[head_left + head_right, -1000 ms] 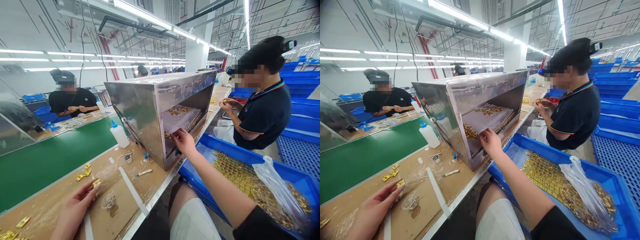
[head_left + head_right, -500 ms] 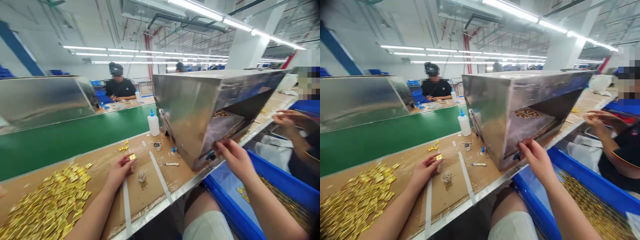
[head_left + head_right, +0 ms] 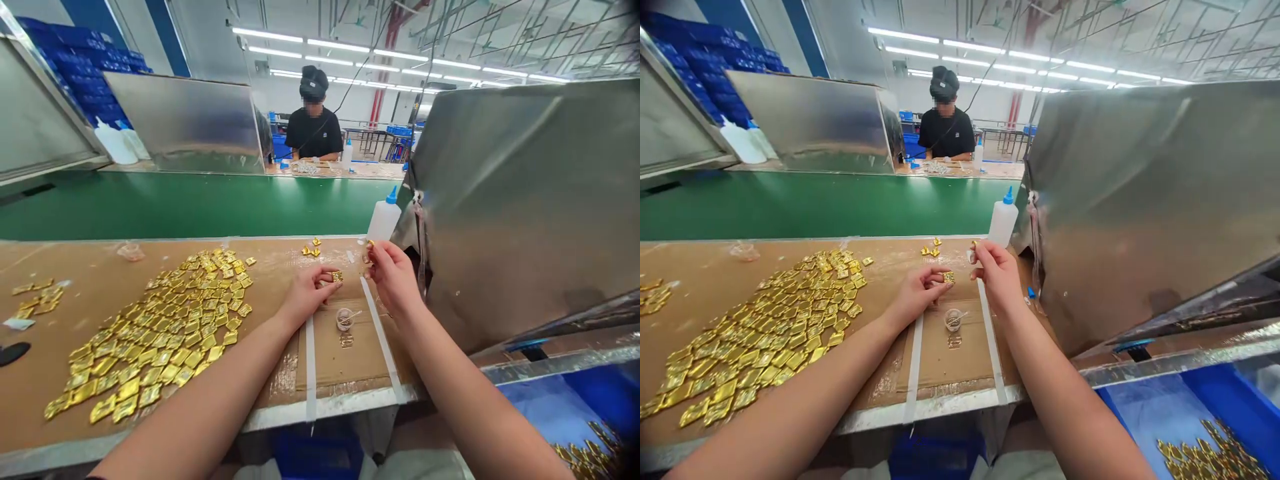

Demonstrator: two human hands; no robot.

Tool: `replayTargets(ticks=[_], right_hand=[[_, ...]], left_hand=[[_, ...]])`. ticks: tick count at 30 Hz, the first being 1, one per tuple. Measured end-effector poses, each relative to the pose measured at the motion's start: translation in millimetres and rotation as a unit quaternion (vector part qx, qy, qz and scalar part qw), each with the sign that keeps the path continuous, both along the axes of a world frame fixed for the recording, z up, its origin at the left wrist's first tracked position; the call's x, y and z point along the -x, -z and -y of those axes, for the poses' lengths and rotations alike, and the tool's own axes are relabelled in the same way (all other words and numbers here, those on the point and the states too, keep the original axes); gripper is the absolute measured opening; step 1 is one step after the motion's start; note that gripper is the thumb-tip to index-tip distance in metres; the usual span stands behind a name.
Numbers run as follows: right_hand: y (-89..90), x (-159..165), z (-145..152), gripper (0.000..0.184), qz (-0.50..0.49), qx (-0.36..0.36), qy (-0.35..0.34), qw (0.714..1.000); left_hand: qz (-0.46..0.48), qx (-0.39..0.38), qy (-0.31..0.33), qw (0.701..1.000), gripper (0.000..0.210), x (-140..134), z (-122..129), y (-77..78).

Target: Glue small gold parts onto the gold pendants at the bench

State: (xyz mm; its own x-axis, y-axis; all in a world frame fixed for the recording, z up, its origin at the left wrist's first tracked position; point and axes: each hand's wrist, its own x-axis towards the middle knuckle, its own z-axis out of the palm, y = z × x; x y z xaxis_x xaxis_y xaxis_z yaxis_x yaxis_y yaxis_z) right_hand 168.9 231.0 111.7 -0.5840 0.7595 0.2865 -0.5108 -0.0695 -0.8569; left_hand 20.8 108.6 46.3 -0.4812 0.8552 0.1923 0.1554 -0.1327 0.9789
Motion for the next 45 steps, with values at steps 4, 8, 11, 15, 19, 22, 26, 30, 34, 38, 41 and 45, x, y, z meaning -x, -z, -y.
replayTargets(ticks=[4, 8, 11, 15, 19, 22, 26, 30, 34, 38, 41, 45], right_hand=[[20.6, 31, -12, 0.036, 0.013, 0.102, -0.076, 0.992], [30.4, 24, -15, 0.036, 0.030, 0.151, -0.122, 0.980], [31.5, 21, -18, 0.033, 0.044, 0.175, -0.129, 0.975], [33.8, 24, -22, 0.030, 0.052, 0.178, -0.158, 0.970], [33.9, 23, -22, 0.031, 0.052, 0.157, -0.169, 0.972], [32.4, 22, -21, 0.032, 0.054, 0.159, -0.169, 0.971], [31.5, 22, -22, 0.032, 0.062, 0.136, -0.157, 0.976], [31.5, 22, -21, 0.030, 0.071, 0.102, -0.146, 0.981], [31.8, 23, -16, 0.028, 0.080, 0.084, -0.122, 0.986], [32.4, 25, -15, 0.031, 0.085, 0.078, -0.119, 0.986], [32.5, 25, -16, 0.029, 0.089, 0.075, -0.128, 0.985], [32.4, 25, -15, 0.029, 0.080, 0.055, -0.126, 0.987]], left_hand=[[0.010, -0.009, -0.006, 1.000, 0.043, -1, -1, -3.9], [-0.002, -0.023, -0.013, 1.000, 0.041, -3, 0, -5.9], [-0.008, -0.026, -0.021, 0.999, 0.041, -4, 1, -6.6], [-0.015, -0.023, -0.029, 0.999, 0.042, -3, 1, -6.8], [-0.001, -0.034, -0.034, 0.999, 0.042, -3, 1, -7.5], [0.021, -0.046, -0.029, 0.998, 0.043, -4, 2, -10.1], [0.041, -0.050, -0.025, 0.998, 0.046, -6, 3, -14.5], [0.064, -0.061, -0.023, 0.996, 0.047, -5, 3, -17.0], [0.073, -0.058, -0.022, 0.995, 0.046, -5, 2, -16.9], [0.062, -0.054, -0.023, 0.996, 0.044, -4, 3, -15.4], [0.054, -0.051, -0.023, 0.997, 0.045, -4, 3, -15.2], [0.072, -0.048, -0.009, 0.996, 0.046, -4, 2, -16.6]])
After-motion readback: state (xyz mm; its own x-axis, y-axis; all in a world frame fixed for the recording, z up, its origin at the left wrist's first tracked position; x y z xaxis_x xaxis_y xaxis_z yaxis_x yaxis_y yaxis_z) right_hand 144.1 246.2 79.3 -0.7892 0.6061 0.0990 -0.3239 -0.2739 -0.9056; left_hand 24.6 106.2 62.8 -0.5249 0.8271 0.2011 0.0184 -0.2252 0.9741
